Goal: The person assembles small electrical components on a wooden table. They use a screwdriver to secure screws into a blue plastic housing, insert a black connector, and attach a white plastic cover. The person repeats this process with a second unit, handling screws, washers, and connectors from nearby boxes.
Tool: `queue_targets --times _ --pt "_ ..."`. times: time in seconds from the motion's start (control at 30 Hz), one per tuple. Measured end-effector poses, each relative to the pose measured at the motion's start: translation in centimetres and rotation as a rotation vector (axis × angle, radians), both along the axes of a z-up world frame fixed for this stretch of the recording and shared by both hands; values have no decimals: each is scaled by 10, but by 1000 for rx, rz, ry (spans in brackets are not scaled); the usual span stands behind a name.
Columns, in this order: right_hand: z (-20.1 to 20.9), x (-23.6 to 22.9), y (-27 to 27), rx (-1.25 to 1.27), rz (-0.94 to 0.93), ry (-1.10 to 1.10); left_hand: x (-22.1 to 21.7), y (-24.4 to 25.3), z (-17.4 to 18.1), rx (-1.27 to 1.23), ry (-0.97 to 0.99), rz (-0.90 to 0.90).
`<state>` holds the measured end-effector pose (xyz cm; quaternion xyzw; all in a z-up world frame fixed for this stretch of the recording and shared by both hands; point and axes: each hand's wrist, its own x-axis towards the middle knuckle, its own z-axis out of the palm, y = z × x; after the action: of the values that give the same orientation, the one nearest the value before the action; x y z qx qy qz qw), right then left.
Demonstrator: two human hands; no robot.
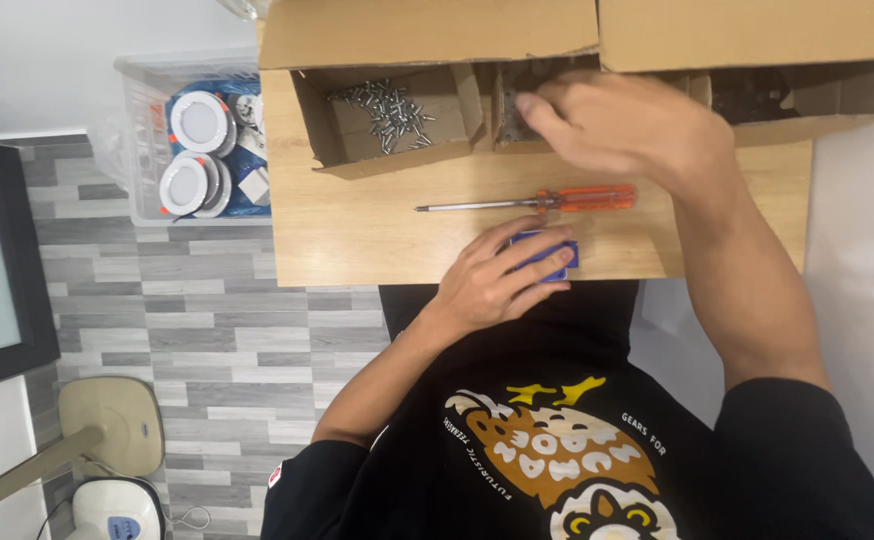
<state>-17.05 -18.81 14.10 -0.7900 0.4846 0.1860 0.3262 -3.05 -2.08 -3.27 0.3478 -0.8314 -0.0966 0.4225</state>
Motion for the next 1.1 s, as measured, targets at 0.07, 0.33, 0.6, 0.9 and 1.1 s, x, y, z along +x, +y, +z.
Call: queue_targets --times 0.07,0.33,0.6,0.9,1.1 --pt "-1 3 -3 20 -26 55 0 2 -1 21 26 -1" --pt "10 18 -13 85 -179 228 3 4 8 161 160 -69" --pt "-36 4 -31 58 -212 237 2 7 5 197 188 -26" --pt "-74 -20 -36 -105 -56 50 -1 6 10 217 230 -30" --pt "-34 -33 -17 -283 122 -291 1 6 11 221 238 -31"
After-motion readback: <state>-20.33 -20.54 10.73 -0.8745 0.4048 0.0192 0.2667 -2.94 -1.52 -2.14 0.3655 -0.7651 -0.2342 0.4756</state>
